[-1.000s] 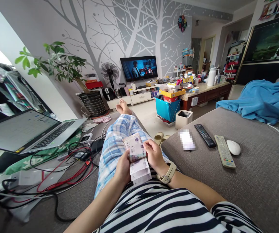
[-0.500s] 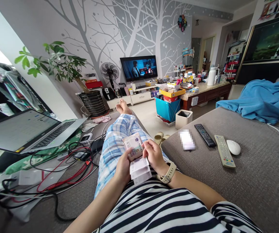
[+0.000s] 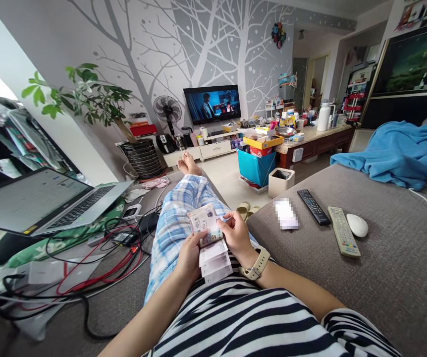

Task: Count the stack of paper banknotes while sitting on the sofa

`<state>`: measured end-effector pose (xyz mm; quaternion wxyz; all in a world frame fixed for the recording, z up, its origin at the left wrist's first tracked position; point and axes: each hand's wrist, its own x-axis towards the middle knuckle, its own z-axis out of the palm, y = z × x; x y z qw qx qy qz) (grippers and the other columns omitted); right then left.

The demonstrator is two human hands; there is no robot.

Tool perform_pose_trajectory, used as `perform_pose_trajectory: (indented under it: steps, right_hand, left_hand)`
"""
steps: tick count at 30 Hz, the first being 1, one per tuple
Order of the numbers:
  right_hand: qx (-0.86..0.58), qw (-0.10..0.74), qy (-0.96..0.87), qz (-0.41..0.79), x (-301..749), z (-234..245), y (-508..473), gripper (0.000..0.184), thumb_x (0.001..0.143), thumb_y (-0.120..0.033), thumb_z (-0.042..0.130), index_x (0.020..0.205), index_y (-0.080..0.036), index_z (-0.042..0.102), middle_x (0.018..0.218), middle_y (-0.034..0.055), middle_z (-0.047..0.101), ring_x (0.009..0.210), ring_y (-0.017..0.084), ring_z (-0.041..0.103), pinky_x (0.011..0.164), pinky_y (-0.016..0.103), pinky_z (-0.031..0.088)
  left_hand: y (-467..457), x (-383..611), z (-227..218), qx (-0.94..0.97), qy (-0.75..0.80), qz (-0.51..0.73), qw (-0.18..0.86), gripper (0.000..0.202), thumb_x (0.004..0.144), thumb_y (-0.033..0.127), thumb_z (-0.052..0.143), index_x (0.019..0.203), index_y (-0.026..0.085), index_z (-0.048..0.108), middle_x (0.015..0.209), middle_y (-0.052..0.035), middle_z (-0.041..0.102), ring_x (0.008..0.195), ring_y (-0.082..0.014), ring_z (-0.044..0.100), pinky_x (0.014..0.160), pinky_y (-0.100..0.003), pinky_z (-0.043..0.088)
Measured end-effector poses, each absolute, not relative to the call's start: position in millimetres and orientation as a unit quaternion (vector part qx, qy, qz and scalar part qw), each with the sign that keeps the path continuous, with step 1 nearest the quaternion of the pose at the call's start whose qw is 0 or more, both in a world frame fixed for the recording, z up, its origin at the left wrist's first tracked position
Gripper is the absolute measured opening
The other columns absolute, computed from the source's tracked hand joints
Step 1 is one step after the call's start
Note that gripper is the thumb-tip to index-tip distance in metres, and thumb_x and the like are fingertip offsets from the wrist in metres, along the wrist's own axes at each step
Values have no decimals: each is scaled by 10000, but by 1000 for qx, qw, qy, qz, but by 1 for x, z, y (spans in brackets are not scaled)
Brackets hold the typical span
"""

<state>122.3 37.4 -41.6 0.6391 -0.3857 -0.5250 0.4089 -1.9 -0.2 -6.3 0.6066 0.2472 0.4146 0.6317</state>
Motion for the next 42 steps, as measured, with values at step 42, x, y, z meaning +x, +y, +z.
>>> perform_pose_trajectory:
  steps: [42]
  right_hand:
    - [-322,639,-559,419,123,-23,23,364,907,-529,601,734,-210,579,635,-14,514,589,154,454,564,284,345]
  left_hand:
    - [3,2,-2,242,405,647,599,206,737,229,649,878,99,724,883,-109,791,895,-289,753,848,-369,588]
